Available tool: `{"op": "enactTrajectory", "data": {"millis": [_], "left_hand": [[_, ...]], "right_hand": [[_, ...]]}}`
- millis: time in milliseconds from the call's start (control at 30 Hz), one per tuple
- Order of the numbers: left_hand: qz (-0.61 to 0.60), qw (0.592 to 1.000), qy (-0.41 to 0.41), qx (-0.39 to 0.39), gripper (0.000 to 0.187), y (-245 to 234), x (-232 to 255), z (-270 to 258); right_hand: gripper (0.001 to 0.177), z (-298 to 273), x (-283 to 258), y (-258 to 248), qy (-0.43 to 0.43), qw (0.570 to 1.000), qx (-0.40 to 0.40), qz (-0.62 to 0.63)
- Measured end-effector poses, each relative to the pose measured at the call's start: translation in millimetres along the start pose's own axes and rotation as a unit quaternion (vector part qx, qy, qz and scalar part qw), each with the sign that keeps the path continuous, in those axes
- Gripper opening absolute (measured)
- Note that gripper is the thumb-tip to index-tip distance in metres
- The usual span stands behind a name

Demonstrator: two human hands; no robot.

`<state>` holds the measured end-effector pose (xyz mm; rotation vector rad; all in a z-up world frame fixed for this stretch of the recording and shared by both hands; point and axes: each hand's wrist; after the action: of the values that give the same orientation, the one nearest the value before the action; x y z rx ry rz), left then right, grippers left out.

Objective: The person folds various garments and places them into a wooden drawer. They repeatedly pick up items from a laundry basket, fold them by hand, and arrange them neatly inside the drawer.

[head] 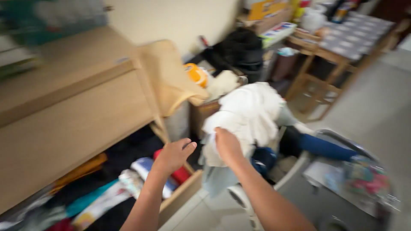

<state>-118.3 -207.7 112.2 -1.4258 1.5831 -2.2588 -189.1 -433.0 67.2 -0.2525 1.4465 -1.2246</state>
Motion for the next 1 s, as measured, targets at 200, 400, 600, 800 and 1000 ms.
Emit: {"op": "enactTrajectory", "data": {"millis": [200,400,600,800,1000], "left_hand": [[-0.255,0.961,0.079,-0.072,0.044,145,104,37],[-0.431,0.891,-0.023,-0.139,0.034,264,158,52],[-0.429,0.88,-0.115,-0.166,0.031,312,164,37],[-0.505,0.83,-0.195,-0.136,0.039,322,158,24],[-0.639,0.724,-0.258,-0.042,0.049,295,176,31]], "right_hand": [[0.021,23,263,-143,0.205,0.946,0.115,-0.223],[0.023,18,425,-167,0.198,0.9,0.092,-0.378],[0.028,33,471,-149,0.166,0.904,0.074,-0.387],[0.021,25,394,-193,0.13,0.906,0.095,-0.391],[0.032,-23,205,-194,0.087,0.954,0.099,-0.269]]}}
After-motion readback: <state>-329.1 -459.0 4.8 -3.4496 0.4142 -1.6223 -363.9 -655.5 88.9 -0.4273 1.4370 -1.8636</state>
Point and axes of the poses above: each hand's wrist, its own z-axis towards the middle knuckle, its own y-axis out of the palm, x = y × z, and after that the axes turned 14 degrees about y, right-handed
